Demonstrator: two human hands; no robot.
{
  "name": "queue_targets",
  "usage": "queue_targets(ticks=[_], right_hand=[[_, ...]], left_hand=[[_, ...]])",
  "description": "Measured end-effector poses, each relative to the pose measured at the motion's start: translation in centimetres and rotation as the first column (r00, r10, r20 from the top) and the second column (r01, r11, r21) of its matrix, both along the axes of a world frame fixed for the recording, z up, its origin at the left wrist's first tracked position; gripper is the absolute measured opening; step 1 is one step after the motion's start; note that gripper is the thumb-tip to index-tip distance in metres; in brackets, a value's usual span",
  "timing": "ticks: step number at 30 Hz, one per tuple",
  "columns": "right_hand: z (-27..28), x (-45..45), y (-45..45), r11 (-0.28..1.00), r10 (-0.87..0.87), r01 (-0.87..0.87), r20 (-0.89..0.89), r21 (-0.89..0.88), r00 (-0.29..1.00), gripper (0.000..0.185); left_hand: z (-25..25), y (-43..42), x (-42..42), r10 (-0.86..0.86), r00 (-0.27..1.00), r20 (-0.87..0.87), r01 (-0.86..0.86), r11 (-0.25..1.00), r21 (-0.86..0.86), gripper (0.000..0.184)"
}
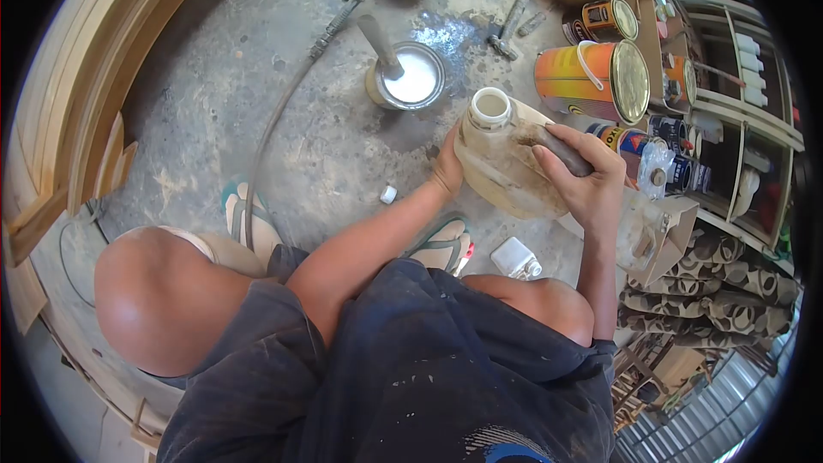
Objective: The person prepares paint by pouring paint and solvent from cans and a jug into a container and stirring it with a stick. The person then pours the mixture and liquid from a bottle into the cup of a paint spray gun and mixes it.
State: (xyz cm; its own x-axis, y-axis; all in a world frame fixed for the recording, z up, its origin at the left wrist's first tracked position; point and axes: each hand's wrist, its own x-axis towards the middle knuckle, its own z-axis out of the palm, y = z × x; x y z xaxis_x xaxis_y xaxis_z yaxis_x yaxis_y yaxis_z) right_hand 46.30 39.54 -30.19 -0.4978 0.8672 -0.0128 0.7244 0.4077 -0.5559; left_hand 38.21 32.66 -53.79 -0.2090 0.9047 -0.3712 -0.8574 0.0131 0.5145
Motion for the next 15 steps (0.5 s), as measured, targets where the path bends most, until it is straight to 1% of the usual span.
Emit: queue_targets(ticks=[3,8,9,13,15], right_hand=[[-0.4,-1.0,0.1,0.997,-0.045,0.046,0.007,-0.055,0.999,0.029],[-1.1,-1.9,0.6,0.991,-0.094,0.088,-0.051,-0.106,0.994,0.031],[-1.1,-2.0,0.7,0.991,-0.093,0.087,-0.050,-0.104,0.994,0.031],[-1.0,-2.5,1.0,0.976,-0.112,0.119,0.050,-0.182,0.992,0.030],[-1.1,-2.9,1.2,0.978,-0.101,0.109,0.054,-0.180,0.993,0.030]], left_hand=[[0.9,-0.1,-0.5,-0.021,0.989,0.147,0.017,1.000,0.026,0.048],[1.7,-0.5,-1.0,-0.064,0.972,0.224,0.070,0.997,-0.018,0.049],[1.7,-0.5,-1.1,-0.064,0.972,0.226,0.069,0.997,-0.016,0.049],[1.8,-0.8,-1.0,-0.070,0.977,0.200,0.089,0.992,-0.087,0.052],[1.8,-0.8,-1.0,-0.067,0.973,0.219,0.090,0.992,-0.093,0.053]])
